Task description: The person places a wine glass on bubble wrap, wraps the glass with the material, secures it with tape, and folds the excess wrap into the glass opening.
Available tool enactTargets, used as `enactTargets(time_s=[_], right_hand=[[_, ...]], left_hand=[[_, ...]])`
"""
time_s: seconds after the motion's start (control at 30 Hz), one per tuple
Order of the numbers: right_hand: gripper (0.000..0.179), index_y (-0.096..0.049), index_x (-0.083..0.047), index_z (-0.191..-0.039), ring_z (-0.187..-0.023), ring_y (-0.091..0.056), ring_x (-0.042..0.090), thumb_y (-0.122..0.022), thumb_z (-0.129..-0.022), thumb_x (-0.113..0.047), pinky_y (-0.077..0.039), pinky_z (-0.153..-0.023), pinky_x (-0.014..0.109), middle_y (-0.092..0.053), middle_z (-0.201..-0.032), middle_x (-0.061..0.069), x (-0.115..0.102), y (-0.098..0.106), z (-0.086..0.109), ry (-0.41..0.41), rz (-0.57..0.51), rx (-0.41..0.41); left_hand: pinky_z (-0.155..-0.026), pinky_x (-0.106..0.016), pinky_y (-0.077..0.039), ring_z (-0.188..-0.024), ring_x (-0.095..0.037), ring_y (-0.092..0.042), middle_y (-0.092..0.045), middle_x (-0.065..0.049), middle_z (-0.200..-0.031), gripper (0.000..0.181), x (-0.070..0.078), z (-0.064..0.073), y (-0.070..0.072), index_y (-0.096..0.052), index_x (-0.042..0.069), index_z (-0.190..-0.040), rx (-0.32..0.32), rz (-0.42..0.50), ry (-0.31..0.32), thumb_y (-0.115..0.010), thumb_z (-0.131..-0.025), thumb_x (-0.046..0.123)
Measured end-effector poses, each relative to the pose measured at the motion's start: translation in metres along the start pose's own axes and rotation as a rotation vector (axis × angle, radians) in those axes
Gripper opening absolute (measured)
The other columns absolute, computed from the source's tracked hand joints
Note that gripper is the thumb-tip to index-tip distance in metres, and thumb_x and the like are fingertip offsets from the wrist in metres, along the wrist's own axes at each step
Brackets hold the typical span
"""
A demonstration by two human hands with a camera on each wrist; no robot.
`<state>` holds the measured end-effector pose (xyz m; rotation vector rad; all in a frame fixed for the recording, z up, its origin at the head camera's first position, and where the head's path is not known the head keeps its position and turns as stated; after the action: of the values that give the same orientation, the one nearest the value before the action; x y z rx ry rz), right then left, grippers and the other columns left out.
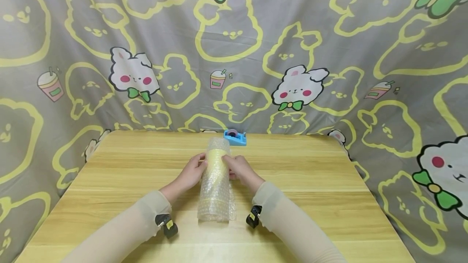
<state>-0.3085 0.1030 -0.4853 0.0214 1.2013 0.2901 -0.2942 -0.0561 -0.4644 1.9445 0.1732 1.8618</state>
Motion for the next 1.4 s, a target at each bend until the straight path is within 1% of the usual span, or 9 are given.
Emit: enactTargets(time_s=[0.13, 0.23, 0.4, 0.53, 0.8, 0.97, 1.1, 1.3, 1.4], right_hand=[[0.048, -0.054, 0.012, -0.120, -0.076, -0.064, 0.017, -0.054, -0.098, -0.030, -0.059, -0.078, 0.038, -0.064, -0.093, 0.013, 0.001, -0.001, -0.001, 0.005, -0.025, -0.018], [0.047, -0.052, 0.011, -0.119, -0.077, -0.063, 0.017, -0.054, -0.097, -0.030, -0.059, -0.078, 0.038, -0.064, -0.096, 0.014, 0.003, -0.001, -0.002, -0.011, -0.048, -0.027], [0.051, -0.048, 0.008, -0.124, -0.081, -0.060, 0.019, -0.055, -0.093, -0.032, -0.058, -0.076, 0.035, -0.061, -0.102, 0.016, 0.009, 0.000, -0.003, -0.062, -0.068, -0.006], [0.051, -0.049, 0.007, -0.124, -0.080, -0.060, 0.019, -0.055, -0.092, -0.032, -0.057, -0.073, 0.032, -0.061, -0.100, 0.015, 0.011, 0.001, -0.003, -0.082, -0.074, 0.007], [0.057, -0.045, 0.012, -0.131, -0.088, -0.062, 0.023, -0.053, -0.093, -0.031, -0.058, -0.080, 0.037, -0.062, -0.108, 0.020, 0.009, 0.002, 0.000, -0.086, -0.059, 0.021], [0.053, -0.049, 0.010, -0.128, -0.081, -0.061, 0.018, -0.052, -0.092, -0.029, -0.057, -0.076, 0.032, -0.064, -0.101, 0.015, 0.006, 0.002, 0.000, -0.073, -0.055, 0.024], [0.046, -0.052, 0.008, -0.121, -0.075, -0.058, 0.014, -0.052, -0.091, -0.027, -0.055, -0.070, 0.028, -0.063, -0.092, 0.009, 0.005, 0.001, -0.001, -0.063, -0.061, 0.018], [0.037, -0.054, 0.004, -0.114, -0.071, -0.058, 0.013, -0.052, -0.090, -0.024, -0.053, -0.066, 0.026, -0.064, -0.085, 0.007, 0.007, 0.001, -0.002, -0.071, -0.086, 0.021], [0.036, -0.054, 0.003, -0.113, -0.071, -0.058, 0.013, -0.052, -0.089, -0.023, -0.053, -0.067, 0.026, -0.065, -0.086, 0.007, 0.009, 0.002, -0.003, -0.086, -0.089, 0.028]], left_hand=[[-0.107, -0.053, -0.042, -0.134, -0.044, -0.044, -0.035, -0.031, -0.151, 0.053, -0.002, -0.001, -0.002, -0.028, -0.013, -0.150, -0.022, -0.014, 0.002, -0.039, -0.109, 0.018], [-0.108, -0.054, -0.040, -0.135, -0.044, -0.042, -0.039, -0.029, -0.150, 0.054, -0.005, -0.001, -0.002, -0.026, -0.008, -0.153, -0.030, -0.019, 0.025, -0.039, -0.110, 0.022], [-0.105, -0.055, -0.044, -0.132, -0.042, -0.047, -0.045, -0.027, -0.145, 0.056, -0.008, 0.002, -0.004, -0.022, 0.000, -0.156, -0.059, 0.025, 0.056, -0.038, -0.110, 0.029], [-0.104, -0.055, -0.044, -0.130, -0.041, -0.049, -0.046, -0.028, -0.144, 0.058, -0.009, 0.003, -0.006, -0.019, 0.003, -0.157, -0.073, 0.069, 0.061, -0.038, -0.110, 0.032], [-0.101, -0.054, -0.046, -0.129, -0.041, -0.051, -0.048, -0.028, -0.143, 0.057, -0.010, 0.002, -0.008, -0.021, 0.005, -0.156, -0.067, 0.099, 0.056, -0.039, -0.110, 0.032], [-0.101, -0.054, -0.046, -0.127, -0.039, -0.051, -0.048, -0.025, -0.143, 0.055, -0.010, 0.001, -0.007, -0.023, 0.007, -0.156, -0.057, 0.093, 0.068, -0.036, -0.110, 0.034], [-0.099, -0.052, -0.046, -0.124, -0.037, -0.052, -0.049, -0.024, -0.140, 0.051, -0.010, 0.001, -0.006, -0.023, 0.007, -0.156, -0.045, 0.083, 0.070, -0.032, -0.110, 0.027], [-0.091, -0.047, -0.049, -0.116, -0.035, -0.055, -0.048, -0.025, -0.139, 0.050, -0.008, 0.001, -0.004, -0.024, 0.006, -0.156, -0.040, 0.075, 0.058, -0.034, -0.109, 0.020], [-0.092, -0.048, -0.049, -0.118, -0.037, -0.055, -0.046, -0.026, -0.141, 0.051, -0.008, 0.001, -0.004, -0.022, 0.004, -0.156, -0.038, 0.087, 0.066, -0.036, -0.109, 0.020]])
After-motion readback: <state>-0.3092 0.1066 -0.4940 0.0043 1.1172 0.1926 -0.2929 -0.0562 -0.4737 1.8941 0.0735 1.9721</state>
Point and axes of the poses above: each hand's wrist, its own z-axis away from the middle knuckle, its own y-axis out of the back of the hand, x = y × z, the point moved 9 cm from there along -z, towards the middle knuckle
